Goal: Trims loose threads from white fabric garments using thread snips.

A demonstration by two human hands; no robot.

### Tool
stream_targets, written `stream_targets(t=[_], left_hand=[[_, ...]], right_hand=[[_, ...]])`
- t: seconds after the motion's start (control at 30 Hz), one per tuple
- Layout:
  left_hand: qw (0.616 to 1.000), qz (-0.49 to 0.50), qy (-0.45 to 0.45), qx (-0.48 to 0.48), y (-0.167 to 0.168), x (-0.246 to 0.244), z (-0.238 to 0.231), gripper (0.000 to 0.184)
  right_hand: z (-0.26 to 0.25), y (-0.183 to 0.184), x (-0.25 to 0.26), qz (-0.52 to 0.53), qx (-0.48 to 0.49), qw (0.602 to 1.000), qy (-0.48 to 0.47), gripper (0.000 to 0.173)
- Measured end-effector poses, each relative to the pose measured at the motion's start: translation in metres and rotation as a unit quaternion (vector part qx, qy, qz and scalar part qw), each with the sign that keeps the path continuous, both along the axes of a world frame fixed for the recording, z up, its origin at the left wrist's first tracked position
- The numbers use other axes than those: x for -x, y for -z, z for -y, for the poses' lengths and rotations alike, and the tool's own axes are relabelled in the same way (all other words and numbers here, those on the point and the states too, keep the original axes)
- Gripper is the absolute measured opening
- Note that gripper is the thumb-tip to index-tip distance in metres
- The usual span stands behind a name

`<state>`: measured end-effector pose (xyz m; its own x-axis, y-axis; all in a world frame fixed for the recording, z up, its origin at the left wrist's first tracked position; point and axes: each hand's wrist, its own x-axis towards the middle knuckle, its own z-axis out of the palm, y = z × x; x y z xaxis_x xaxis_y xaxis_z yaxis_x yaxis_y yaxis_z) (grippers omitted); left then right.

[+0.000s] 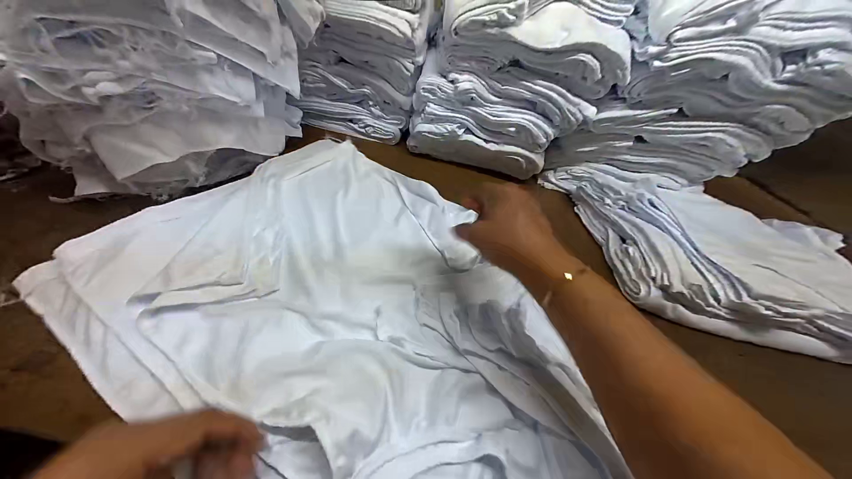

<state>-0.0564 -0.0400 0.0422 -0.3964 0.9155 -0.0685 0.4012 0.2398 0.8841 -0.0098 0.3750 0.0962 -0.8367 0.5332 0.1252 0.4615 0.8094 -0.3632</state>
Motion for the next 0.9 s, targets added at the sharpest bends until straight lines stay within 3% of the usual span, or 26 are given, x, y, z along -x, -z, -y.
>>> stream_targets(t=[0.1,0.2,0.27,0.37,0.43,0.53,0.63,0.7,0.77,0.83,0.9], left_hand=[[0.957,-0.254,-0.085,-0.114,0.017,0.035,-0.040,0.036],[0.910,-0.405,-0.046,-0.071,0.050,0.055,-0.069,0.065],[0.898,-0.440,-0.031,0.004,0.071,0.065,-0.062,0.075],[0.884,-0.459,-0.078,0.052,0.084,0.088,-0.027,0.082],[0.873,-0.468,-0.125,0.053,0.089,0.104,0.004,0.088],[0.897,-0.399,-0.162,0.097,0.067,0.111,0.036,0.077],[0.913,-0.348,-0.209,0.018,0.066,0.134,0.053,0.057],[0.895,-0.342,-0.287,-0.017,0.064,0.133,0.052,0.040],[0.892,-0.295,-0.340,-0.050,0.038,0.090,0.027,0.020],[0.926,-0.190,-0.310,-0.103,0.024,0.034,0.000,0.009],[0.975,0.006,-0.201,-0.091,0.029,-0.016,-0.016,0.018]], right_hand=[[0.088,0.034,-0.033,-0.054,0.057,0.987,-0.138,0.043],[0.124,0.093,-0.048,-0.078,-0.048,0.986,-0.140,0.048],[0.100,0.115,-0.063,-0.072,-0.121,0.986,-0.085,0.044],[0.031,0.105,-0.116,-0.039,-0.185,0.981,0.039,0.046],[-0.020,0.089,-0.165,-0.005,-0.135,0.975,0.174,0.047],[-0.103,0.088,-0.268,0.010,-0.006,0.928,0.372,0.054],[-0.108,0.081,-0.330,-0.019,0.005,0.907,0.422,0.052],[-0.085,0.077,-0.341,-0.081,-0.004,0.941,0.330,0.040],[-0.044,0.076,-0.325,-0.128,0.011,0.979,0.160,0.027],[0.002,0.084,-0.291,-0.154,0.050,0.985,0.057,0.030],[0.032,0.095,-0.257,-0.137,0.022,0.989,0.048,0.044]])
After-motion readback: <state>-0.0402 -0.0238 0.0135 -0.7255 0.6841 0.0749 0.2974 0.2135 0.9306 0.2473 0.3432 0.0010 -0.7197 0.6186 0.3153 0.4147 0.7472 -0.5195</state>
